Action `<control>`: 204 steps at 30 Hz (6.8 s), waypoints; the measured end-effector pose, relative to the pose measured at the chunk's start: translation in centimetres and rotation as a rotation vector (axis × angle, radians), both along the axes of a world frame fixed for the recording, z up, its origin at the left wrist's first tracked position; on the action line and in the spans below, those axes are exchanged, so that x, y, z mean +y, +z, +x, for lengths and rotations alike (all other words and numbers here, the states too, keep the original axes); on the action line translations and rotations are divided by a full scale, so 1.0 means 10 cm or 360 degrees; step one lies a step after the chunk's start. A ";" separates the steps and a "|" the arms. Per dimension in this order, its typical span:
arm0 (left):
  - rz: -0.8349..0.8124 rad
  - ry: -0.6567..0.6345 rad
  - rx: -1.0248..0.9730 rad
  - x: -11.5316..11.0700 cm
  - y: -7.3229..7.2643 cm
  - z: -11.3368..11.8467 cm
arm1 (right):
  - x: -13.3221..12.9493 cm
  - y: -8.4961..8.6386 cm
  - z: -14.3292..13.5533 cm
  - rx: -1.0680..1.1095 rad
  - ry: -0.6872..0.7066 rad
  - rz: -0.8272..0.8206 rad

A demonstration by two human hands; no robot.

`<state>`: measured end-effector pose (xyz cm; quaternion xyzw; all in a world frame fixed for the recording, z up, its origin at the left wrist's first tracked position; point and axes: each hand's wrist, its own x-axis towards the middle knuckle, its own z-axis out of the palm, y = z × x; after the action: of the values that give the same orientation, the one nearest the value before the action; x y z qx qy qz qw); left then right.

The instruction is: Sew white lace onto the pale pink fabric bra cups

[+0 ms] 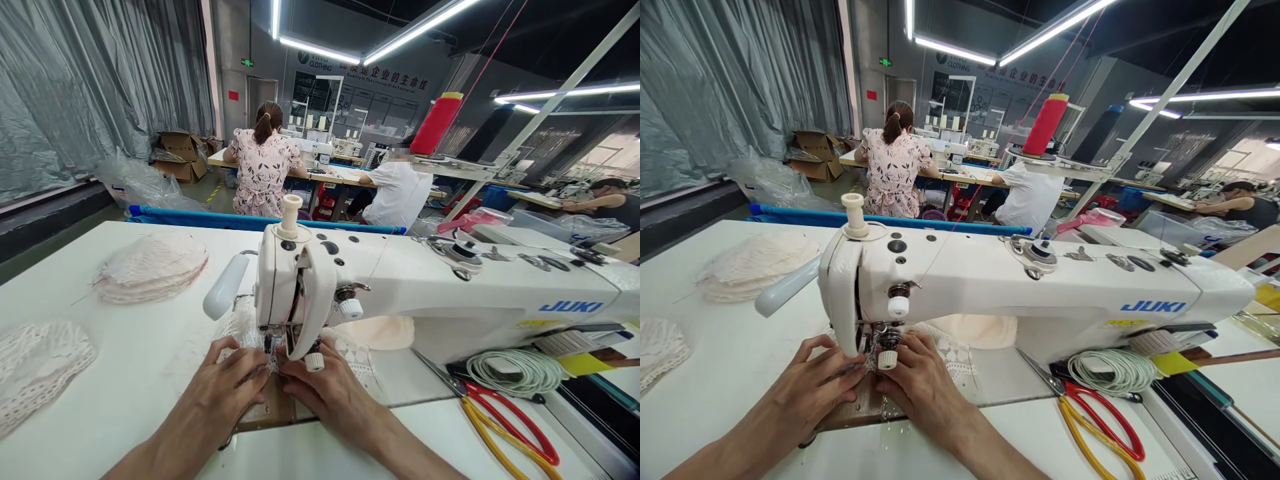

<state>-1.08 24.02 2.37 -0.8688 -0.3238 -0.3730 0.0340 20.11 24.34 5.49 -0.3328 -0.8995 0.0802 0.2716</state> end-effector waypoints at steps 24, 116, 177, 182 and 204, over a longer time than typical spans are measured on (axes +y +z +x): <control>-0.0199 0.0063 0.0078 -0.07 0.07 0.01 | -0.02 0.01 0.00 -0.0063 -0.0004 0.0042; -0.0040 0.0012 0.0186 -0.20 0.24 -0.09 | -0.21 0.05 -0.09 -0.0349 -0.0247 0.0182; -0.0041 -0.0056 0.0221 -0.13 0.00 -0.11 | -0.26 -0.02 -0.10 -0.0229 0.0131 0.0347; 0.0052 -0.0025 0.0273 -0.14 0.10 -0.09 | -0.28 -0.02 -0.11 -0.0231 0.0113 0.0322; 0.0069 0.0044 0.0318 -0.03 0.16 -0.02 | -0.18 -0.15 -0.10 -0.0184 -0.0034 0.0495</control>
<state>-1.27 23.72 3.99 -0.8961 -0.3227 -0.2910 0.0899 19.09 22.56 3.98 -0.3004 -0.9115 -0.0821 0.2686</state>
